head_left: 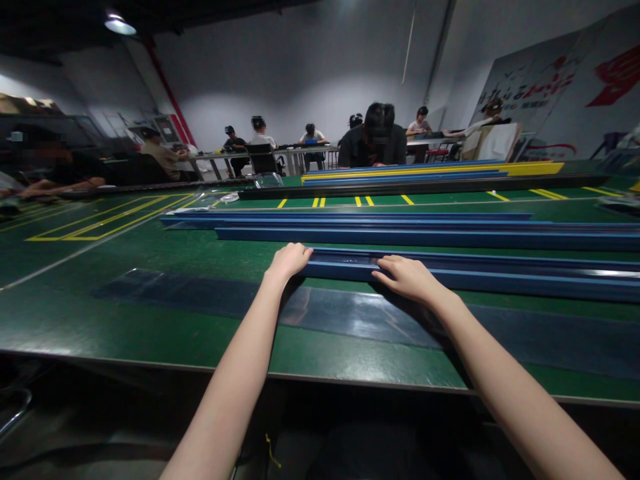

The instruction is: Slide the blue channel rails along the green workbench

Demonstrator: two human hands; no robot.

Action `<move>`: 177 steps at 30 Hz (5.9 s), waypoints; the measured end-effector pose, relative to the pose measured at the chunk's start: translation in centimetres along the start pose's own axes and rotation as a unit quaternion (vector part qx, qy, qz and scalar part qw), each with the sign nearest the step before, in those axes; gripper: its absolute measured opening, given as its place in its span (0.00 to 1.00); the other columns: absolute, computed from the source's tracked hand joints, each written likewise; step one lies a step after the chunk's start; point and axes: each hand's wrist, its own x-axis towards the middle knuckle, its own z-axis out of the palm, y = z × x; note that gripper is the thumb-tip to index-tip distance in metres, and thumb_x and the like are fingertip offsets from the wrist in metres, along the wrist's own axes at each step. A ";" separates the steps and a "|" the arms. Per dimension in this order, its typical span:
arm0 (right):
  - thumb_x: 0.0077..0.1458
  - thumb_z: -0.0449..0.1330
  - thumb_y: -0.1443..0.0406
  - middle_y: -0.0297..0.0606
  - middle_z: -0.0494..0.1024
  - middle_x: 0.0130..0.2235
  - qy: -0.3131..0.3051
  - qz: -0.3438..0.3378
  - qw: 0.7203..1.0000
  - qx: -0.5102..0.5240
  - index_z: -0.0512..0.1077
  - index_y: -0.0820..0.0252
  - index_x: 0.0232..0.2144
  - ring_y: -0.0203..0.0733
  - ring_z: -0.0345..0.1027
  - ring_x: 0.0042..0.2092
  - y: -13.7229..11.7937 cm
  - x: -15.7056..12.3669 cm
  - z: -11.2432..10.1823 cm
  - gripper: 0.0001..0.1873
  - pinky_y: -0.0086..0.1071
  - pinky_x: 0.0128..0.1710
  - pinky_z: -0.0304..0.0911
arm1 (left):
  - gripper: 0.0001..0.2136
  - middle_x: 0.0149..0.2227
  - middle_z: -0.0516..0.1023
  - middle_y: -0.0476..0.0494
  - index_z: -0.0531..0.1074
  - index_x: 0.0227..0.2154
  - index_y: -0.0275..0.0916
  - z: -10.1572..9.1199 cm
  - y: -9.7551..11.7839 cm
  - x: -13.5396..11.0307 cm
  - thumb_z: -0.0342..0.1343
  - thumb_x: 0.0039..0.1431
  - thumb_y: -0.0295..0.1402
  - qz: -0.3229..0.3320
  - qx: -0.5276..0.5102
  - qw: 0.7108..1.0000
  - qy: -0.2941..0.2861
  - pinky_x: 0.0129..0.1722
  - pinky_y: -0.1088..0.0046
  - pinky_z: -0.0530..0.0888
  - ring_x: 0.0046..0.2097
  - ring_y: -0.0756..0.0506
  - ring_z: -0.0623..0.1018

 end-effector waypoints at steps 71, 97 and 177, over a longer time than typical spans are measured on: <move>0.53 0.52 0.59 0.36 0.74 0.34 -0.021 0.096 0.995 -0.032 0.68 0.56 0.28 0.37 0.67 0.34 8.5 -6.4 -2.5 0.10 0.27 0.26 0.49 | 0.14 0.36 0.74 0.45 0.73 0.32 0.40 1.4 16.4 0.2 0.52 0.53 0.45 0.334 -0.075 0.939 0.001 0.33 0.77 0.67 0.38 0.47 0.74; 0.52 0.52 0.55 0.40 0.73 0.34 0.140 0.124 0.982 -0.001 0.69 0.57 0.31 0.43 0.65 0.37 11.5 -9.2 -0.4 0.13 0.32 0.34 0.56 | 0.08 0.37 0.77 0.43 0.74 0.29 0.41 -1.3 8.2 -0.8 0.54 0.51 0.37 0.184 0.085 0.979 0.000 0.34 0.73 0.67 0.39 0.42 0.76; 0.40 0.57 0.42 0.47 0.69 0.49 0.115 0.070 0.990 0.046 0.67 0.59 0.48 0.52 0.64 0.48 18.3 -2.2 1.2 0.37 0.42 0.47 0.58 | 0.18 0.41 0.75 0.40 0.71 0.41 0.36 3.6 6.2 6.9 0.41 0.59 0.42 0.254 0.066 0.930 0.257 0.40 0.63 0.63 0.42 0.41 0.72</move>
